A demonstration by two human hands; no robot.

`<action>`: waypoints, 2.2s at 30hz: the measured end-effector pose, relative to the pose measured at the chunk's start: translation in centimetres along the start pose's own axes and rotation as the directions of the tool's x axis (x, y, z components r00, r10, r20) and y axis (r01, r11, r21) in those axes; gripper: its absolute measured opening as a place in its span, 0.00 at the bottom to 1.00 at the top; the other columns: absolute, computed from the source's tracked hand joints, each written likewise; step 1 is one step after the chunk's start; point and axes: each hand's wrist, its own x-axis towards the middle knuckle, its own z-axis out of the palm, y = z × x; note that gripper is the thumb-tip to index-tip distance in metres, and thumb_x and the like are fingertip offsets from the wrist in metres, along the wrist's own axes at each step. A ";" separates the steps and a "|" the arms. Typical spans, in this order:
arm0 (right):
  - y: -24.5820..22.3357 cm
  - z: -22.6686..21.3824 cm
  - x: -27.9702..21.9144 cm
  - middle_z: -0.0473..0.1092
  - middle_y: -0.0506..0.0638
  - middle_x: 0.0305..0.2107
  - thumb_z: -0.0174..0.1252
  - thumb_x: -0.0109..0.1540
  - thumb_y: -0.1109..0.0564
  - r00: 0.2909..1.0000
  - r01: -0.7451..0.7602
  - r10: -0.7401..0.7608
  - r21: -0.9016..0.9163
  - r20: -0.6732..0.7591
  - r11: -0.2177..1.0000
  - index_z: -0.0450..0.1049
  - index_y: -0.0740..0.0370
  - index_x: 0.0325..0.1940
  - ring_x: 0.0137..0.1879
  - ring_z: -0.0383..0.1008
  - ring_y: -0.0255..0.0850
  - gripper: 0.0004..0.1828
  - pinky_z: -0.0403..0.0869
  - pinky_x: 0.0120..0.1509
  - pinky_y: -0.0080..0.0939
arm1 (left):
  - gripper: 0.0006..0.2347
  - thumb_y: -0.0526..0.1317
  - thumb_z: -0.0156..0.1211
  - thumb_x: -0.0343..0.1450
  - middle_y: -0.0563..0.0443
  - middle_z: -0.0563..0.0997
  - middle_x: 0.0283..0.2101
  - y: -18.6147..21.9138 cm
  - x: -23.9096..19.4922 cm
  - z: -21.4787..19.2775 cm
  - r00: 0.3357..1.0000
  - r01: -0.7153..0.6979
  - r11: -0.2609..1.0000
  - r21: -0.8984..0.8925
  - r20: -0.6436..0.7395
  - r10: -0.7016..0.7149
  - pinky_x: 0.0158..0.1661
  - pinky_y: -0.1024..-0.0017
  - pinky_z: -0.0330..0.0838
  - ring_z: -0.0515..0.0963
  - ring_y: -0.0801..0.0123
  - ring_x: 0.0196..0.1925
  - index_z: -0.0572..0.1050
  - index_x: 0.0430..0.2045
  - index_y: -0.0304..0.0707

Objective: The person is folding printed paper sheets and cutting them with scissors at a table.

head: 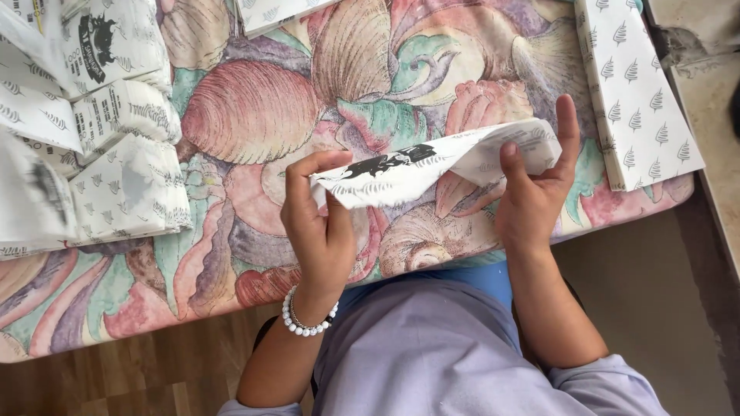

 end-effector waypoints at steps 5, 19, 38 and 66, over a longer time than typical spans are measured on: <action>-0.1 0.3 0.3 0.76 0.64 0.54 0.66 0.66 0.72 1.000 0.017 -0.017 -0.005 -0.008 1.000 0.52 0.48 0.82 0.57 0.80 0.46 0.46 0.80 0.69 0.48 | 0.08 0.36 0.45 0.80 0.39 0.78 0.43 0.8 0.4 0.1 0.997 0.000 0.998 0.057 -0.076 0.005 0.56 0.57 0.69 0.78 0.53 0.49 0.69 0.44 0.28; -2.6 0.5 -0.3 0.39 0.41 0.85 0.67 0.69 0.76 0.997 0.036 -0.022 -0.193 0.075 0.980 0.45 0.49 0.86 0.49 0.68 0.34 0.52 0.75 0.54 0.35 | 0.14 0.49 0.47 0.79 0.44 0.78 0.54 0.9 0.8 -1.2 0.976 0.218 0.973 0.071 0.001 -0.219 0.51 0.72 0.76 0.80 0.62 0.55 0.68 0.51 0.39; -1.3 0.6 -0.8 0.50 0.40 0.81 0.67 0.69 0.67 0.999 0.002 -0.009 -0.143 -0.049 0.990 0.52 0.50 0.83 0.39 0.52 0.21 0.44 0.63 0.52 0.24 | 0.13 0.40 0.54 0.78 0.43 0.71 0.53 -0.7 -0.6 0.9 0.984 0.114 0.990 0.079 -0.147 -0.101 0.60 0.65 0.77 0.75 0.60 0.57 0.64 0.54 0.33; 0.4 -1.3 -1.6 0.78 0.56 0.44 0.76 0.57 0.71 0.999 0.020 -0.028 -0.162 -0.045 0.987 0.65 0.61 0.72 0.54 0.79 0.38 0.42 0.79 0.65 0.39 | 0.06 0.31 0.58 0.76 0.41 0.78 0.40 -2.5 -3.5 1.8 0.961 -0.034 0.987 0.154 -0.265 0.075 0.48 0.57 0.77 0.81 0.54 0.45 0.71 0.43 0.29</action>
